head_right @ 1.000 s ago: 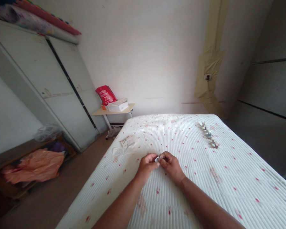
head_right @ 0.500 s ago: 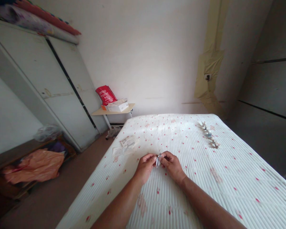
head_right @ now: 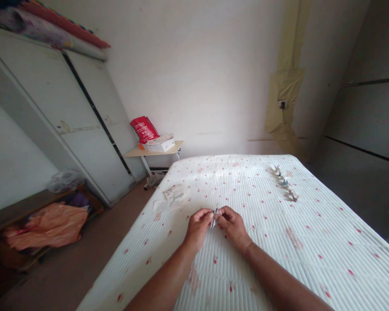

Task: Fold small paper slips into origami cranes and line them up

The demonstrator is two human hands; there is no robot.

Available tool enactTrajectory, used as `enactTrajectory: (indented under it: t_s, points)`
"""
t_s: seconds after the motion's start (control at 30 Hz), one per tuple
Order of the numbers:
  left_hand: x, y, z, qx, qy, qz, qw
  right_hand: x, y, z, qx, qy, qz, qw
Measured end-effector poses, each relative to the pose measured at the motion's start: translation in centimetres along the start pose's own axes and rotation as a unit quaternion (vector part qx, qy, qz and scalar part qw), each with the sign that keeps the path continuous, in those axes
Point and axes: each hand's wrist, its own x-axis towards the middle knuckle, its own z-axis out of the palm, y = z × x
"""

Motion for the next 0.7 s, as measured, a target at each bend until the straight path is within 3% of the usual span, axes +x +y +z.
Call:
enactTrajectory:
  t_s: [0.27,0.7]
  points:
    - [-0.17,0.16,0.09,0.052,0.01,0.01,0.999,-0.36,-0.92,-0.2,-0.048,-0.016,-0.009,0.999]
    - [-0.28,0.28,-0.16,0.104,-0.035,0.023,0.994,-0.26,-1.0,-0.69,-0.173,0.004,-0.048,0.984]
